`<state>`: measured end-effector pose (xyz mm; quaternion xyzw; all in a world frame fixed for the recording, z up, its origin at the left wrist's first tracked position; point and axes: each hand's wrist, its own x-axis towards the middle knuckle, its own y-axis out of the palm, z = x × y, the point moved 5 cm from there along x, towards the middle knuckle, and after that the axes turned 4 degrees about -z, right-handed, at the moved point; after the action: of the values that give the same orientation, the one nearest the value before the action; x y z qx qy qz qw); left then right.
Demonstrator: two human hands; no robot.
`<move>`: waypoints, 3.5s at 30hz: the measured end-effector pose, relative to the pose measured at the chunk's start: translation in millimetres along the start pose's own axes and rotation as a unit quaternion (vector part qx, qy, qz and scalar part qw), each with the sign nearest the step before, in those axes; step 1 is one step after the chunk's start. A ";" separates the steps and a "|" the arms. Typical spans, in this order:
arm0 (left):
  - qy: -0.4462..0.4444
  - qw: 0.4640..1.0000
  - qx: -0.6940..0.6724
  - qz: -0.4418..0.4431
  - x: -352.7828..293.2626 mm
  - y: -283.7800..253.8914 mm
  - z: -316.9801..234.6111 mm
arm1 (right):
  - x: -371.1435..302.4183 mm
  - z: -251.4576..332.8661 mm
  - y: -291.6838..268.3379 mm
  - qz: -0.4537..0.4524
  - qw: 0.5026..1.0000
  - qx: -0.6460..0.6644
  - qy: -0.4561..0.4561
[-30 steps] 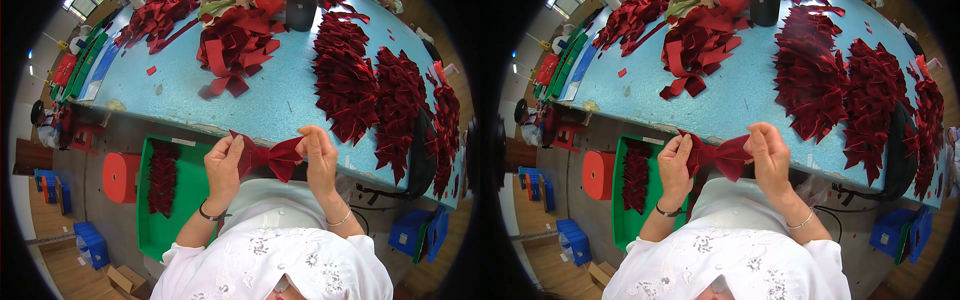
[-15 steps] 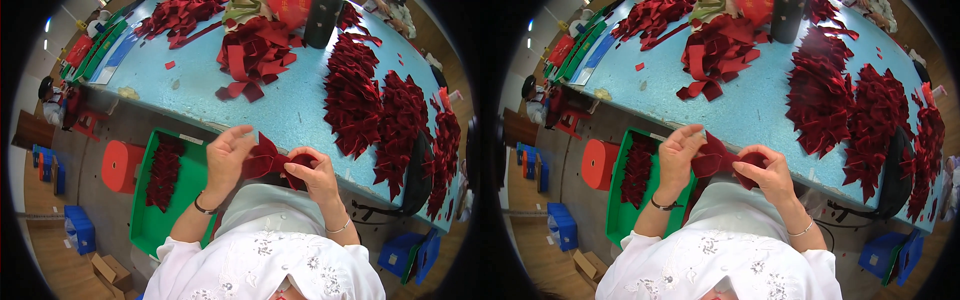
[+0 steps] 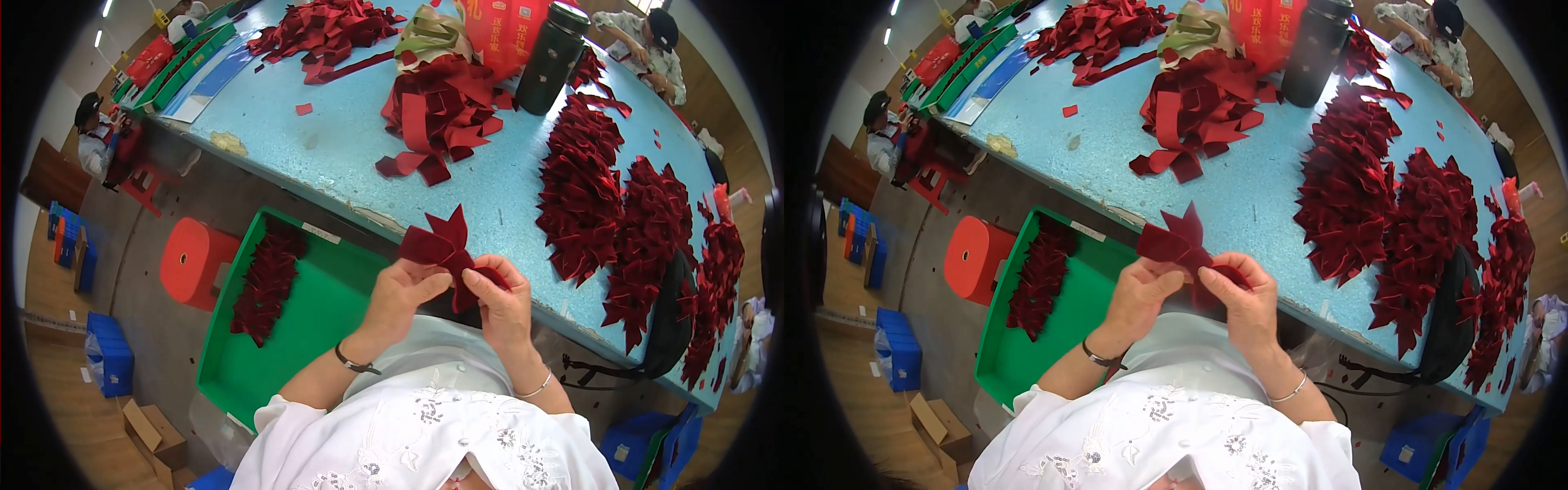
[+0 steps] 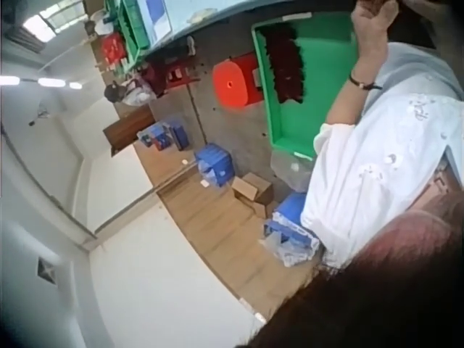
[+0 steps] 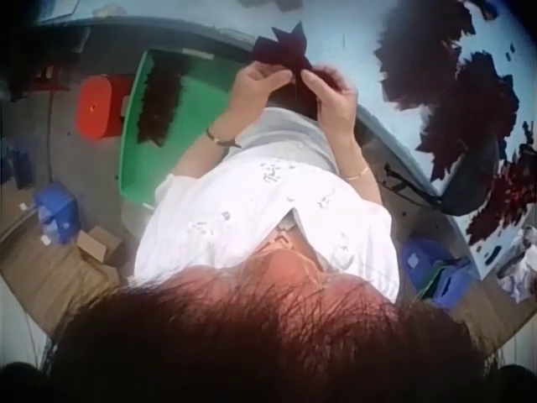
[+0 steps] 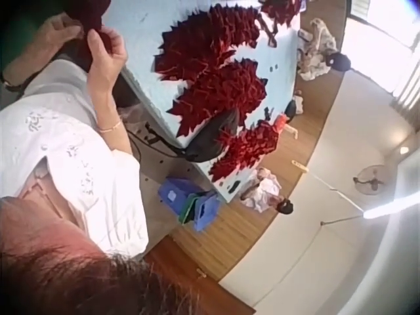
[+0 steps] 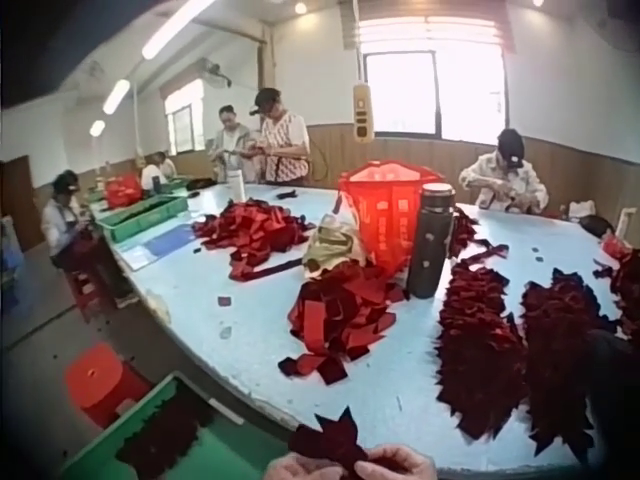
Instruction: Assembling red fabric bows at a factory workbench.
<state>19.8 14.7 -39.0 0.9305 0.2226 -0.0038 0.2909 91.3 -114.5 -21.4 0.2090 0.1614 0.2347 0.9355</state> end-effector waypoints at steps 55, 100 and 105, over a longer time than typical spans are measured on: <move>-0.085 0.990 0.109 0.040 5.2 -0.1 -21.9 | 31.3 13.5 0.9 0.089 0.970 -0.221 -0.045; -0.051 0.990 0.127 0.022 18.1 -0.9 -28.6 | 18.3 3.8 18.8 0.181 0.973 -0.131 0.063; -0.077 0.993 0.087 0.018 20.3 6.7 -30.2 | 23.7 7.2 9.5 0.159 0.980 -0.111 0.033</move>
<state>37.1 34.5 -13.1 0.9532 0.1815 -0.0892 0.2249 110.4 -97.1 -15.6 0.1190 0.1303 0.4037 0.8977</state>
